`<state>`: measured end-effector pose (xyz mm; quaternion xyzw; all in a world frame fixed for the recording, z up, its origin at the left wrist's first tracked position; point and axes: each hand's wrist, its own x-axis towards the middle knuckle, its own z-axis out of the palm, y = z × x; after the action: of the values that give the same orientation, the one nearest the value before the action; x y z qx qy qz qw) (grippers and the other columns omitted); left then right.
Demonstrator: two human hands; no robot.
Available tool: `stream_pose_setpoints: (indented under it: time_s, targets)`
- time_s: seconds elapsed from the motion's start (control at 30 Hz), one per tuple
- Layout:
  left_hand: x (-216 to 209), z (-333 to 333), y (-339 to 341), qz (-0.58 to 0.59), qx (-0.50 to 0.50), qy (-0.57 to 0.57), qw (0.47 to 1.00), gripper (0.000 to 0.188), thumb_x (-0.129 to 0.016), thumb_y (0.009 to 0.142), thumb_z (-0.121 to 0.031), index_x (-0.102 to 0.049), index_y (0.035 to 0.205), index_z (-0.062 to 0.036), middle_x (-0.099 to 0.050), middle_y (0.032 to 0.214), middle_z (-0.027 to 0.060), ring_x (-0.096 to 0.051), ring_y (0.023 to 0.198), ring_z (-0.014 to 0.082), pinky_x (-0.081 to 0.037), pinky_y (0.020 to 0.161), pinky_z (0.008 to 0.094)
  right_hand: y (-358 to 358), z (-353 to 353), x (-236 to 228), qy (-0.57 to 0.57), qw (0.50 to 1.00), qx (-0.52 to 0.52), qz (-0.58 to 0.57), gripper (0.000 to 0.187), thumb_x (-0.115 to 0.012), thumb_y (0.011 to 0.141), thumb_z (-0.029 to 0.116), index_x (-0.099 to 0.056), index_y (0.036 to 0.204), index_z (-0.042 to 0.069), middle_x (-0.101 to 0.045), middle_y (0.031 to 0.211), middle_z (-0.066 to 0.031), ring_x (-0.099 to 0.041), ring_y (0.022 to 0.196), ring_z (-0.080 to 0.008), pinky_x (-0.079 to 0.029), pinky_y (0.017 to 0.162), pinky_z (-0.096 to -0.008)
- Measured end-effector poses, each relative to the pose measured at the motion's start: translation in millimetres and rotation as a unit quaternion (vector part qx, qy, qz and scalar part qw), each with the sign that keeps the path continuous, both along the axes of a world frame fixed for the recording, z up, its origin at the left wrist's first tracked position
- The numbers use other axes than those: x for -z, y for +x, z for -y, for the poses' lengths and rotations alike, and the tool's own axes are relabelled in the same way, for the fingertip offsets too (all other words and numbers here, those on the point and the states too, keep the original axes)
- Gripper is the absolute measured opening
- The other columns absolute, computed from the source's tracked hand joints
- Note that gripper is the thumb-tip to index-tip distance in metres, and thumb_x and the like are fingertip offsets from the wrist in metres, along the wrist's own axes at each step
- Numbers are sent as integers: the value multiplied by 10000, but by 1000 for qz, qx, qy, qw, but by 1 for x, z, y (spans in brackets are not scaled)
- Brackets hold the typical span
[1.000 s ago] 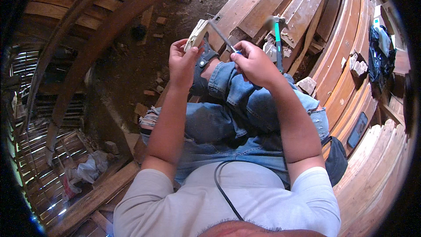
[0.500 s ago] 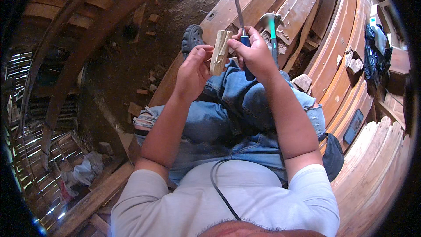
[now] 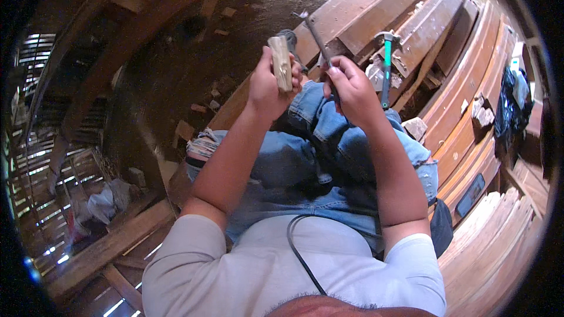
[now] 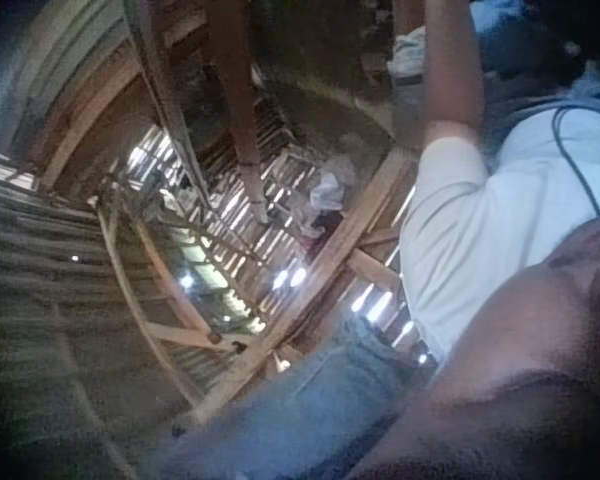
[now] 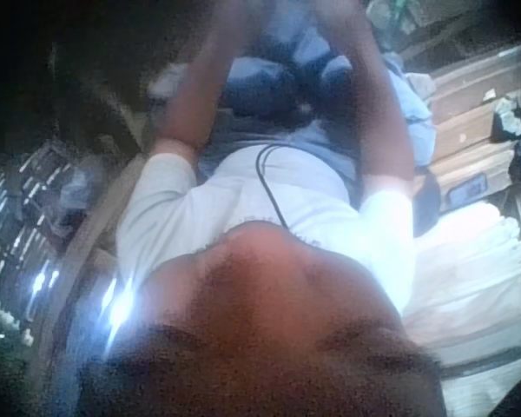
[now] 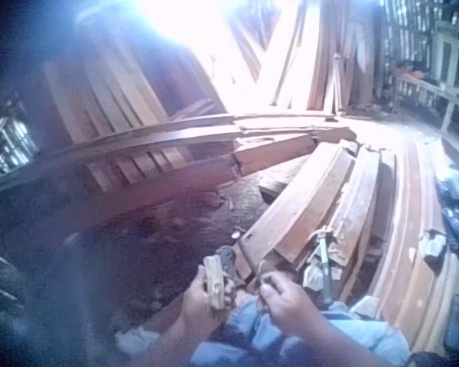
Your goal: The person sits on the floor and uses a chisel and hammer to carve a small rectangular piece of wood. They repeatedly position the chisel on the wood and strike it with the hammer to remove material, occasionally rotating the wood to work on different sides.
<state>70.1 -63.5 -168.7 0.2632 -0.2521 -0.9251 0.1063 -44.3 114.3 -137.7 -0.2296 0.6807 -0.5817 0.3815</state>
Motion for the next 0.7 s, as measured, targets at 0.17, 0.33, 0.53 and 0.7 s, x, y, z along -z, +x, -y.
stream_pose_setpoints:
  time_s: [0.17,0.33,0.53,0.7]
  targets:
    - [-2,36,6,-7,-113,-15,993,577,-338,1085,-640,-533,1104,-98,-541,835,59,-529,687,178,-461,580,335,25,2,-9,4,990,-141,-18,268,-489,1092,205,-633,1256,49,-619,752,2,-507,547,-61,-422,506,-233]
    - [1,46,7,-19,-145,-49,988,562,-314,1096,-628,-513,1086,-102,-532,817,41,-548,685,169,-468,598,331,42,8,-4,31,984,-171,-36,245,-551,1060,180,-674,1220,44,-651,792,-100,-615,718,-174,-496,691,-357]
    - [3,43,6,-24,-150,-88,985,567,-308,1096,-632,-506,1093,-100,-528,805,42,-538,682,168,-470,623,324,45,11,-5,40,984,-162,67,306,-544,1073,197,-664,1291,18,-610,749,-39,-573,635,-122,-464,584,-314]
    - [3,41,1,-6,-184,-156,970,562,-319,1092,-639,-505,1094,-108,-520,809,39,-518,674,170,-460,630,328,49,10,-11,-6,971,-140,192,331,-546,1080,196,-659,1315,-8,-542,708,33,-515,577,-81,-397,481,-270]
